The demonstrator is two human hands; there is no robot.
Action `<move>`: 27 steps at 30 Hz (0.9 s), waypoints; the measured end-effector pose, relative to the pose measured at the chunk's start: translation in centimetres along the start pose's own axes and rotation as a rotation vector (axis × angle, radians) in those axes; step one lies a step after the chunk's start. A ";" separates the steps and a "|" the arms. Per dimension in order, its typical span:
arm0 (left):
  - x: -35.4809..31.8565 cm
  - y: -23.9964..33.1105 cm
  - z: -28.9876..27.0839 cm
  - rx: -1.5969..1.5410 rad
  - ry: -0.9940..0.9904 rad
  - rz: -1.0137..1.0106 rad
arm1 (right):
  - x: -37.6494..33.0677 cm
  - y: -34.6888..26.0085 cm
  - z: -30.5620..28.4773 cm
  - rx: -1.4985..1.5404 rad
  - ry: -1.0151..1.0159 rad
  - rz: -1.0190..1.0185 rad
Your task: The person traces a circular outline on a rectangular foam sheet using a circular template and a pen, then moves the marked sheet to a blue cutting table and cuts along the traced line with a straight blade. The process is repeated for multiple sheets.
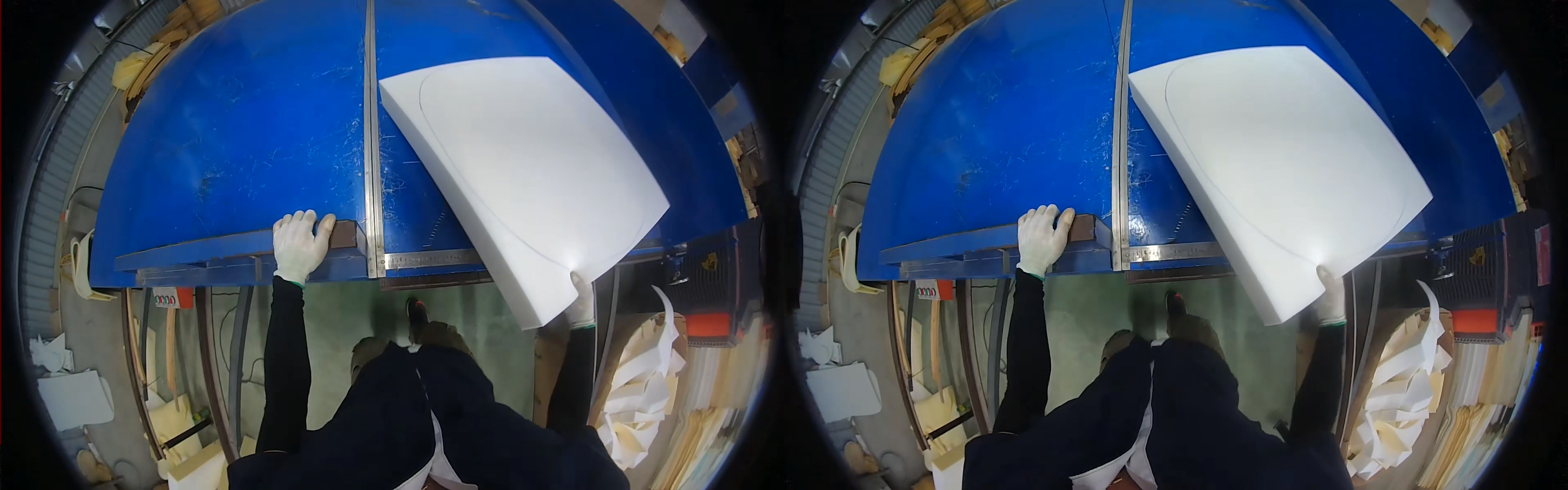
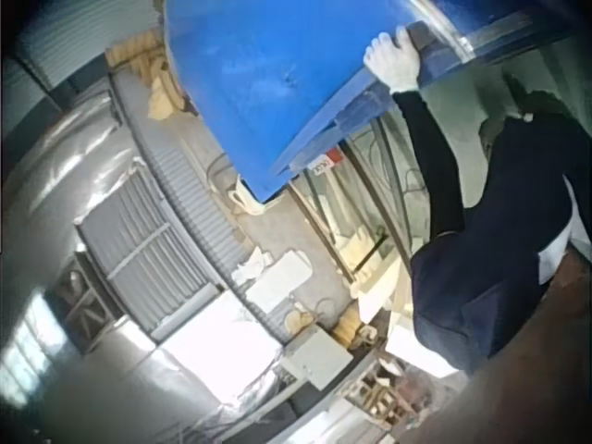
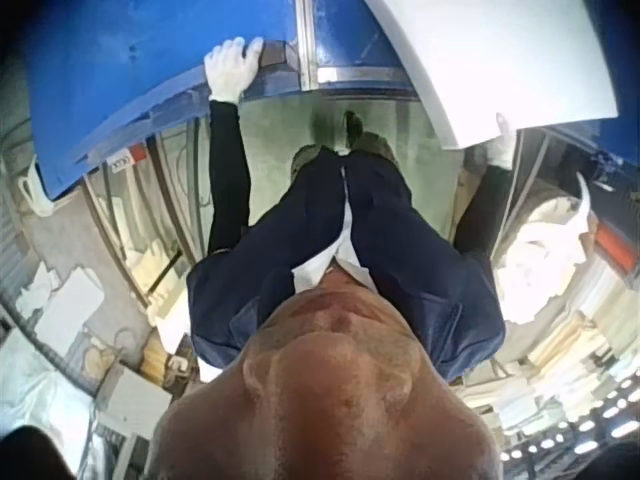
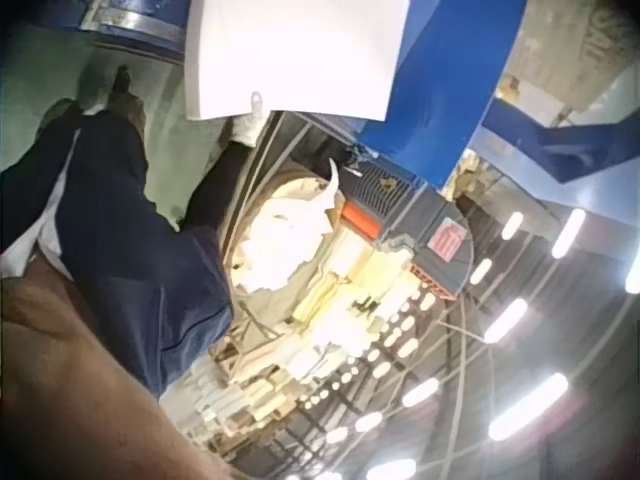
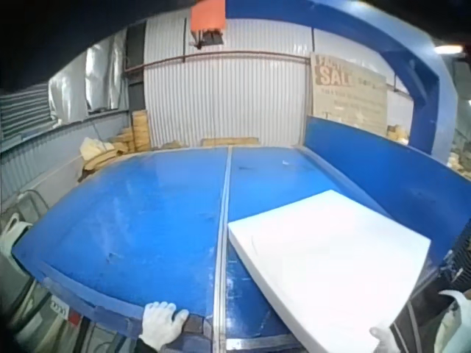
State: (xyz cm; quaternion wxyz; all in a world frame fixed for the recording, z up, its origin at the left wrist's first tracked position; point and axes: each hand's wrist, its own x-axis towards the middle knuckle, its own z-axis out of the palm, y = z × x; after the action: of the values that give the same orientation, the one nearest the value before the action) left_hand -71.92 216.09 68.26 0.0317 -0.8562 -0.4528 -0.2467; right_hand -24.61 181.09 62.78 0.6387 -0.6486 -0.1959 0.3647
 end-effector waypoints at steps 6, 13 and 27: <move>0.5 0.3 0.4 -0.032 0.002 -0.014 | 5.3 -4.0 -2.8 -0.496 0.184 0.181; 1.7 0.7 0.6 -0.114 0.026 -0.043 | 15.7 -0.8 -3.8 -0.406 0.677 -0.082; 9.6 -0.5 1.3 -0.436 -0.558 -0.374 | 16.7 -3.0 3.1 -0.332 0.351 -0.037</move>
State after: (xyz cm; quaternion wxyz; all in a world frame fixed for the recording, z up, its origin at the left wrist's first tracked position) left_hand -67.32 224.06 71.40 -0.3203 -0.7798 -0.5291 -0.0966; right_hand -15.28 195.56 62.20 0.5541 -0.7946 -0.1509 0.1972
